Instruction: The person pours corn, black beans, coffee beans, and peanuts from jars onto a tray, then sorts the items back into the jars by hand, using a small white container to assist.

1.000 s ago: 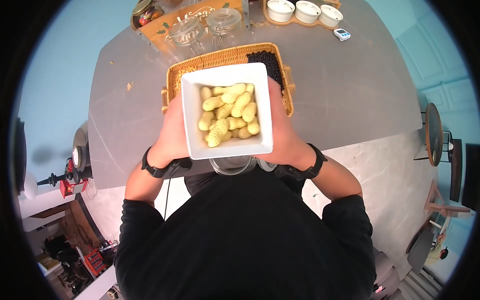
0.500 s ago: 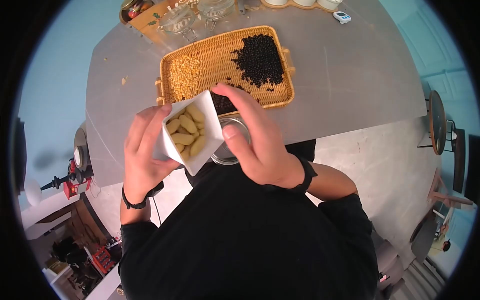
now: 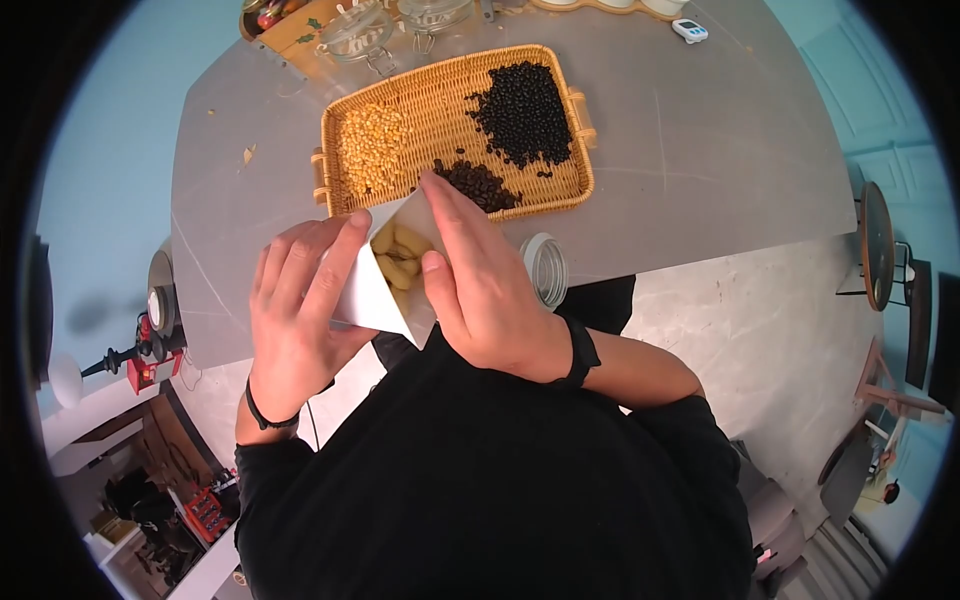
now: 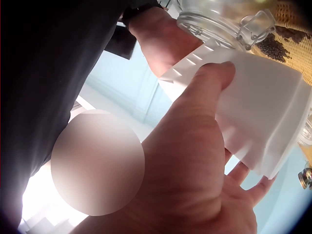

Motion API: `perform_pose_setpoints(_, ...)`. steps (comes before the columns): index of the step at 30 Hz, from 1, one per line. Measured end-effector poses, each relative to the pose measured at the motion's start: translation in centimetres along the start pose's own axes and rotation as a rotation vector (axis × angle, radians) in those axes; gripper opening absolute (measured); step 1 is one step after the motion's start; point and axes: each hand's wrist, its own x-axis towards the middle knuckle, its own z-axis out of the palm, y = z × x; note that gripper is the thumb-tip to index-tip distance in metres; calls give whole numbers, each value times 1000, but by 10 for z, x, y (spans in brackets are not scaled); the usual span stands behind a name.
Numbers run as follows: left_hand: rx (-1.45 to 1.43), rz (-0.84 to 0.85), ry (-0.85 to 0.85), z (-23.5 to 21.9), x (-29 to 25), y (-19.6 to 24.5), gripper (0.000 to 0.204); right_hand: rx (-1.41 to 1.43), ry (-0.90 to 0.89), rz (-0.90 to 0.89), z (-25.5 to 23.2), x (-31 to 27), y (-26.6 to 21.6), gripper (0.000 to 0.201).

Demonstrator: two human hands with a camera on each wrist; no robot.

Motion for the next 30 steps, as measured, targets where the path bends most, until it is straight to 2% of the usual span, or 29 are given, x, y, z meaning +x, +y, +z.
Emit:
perform_pose_setpoints(10,59,3,-64,-8,2,7,105,30,4,64,-2,-3,1,59)
perform_pose_setpoints(14,136,51,-69,-10,6,7,105,-2,22,65,1,-1,1,64)
perform_pose_setpoints(17,167,30,-91,-13,12,13,95,-90,32,81,3,-1,-1,71)
perform_pose_setpoints(23,236,87,-123,-15,12,16,86,-51,65,79,5,-3,-2,73)
perform_pose_setpoints(30,359,125,-110,-15,18,22,68,111,67,86,-1,-5,8,66)
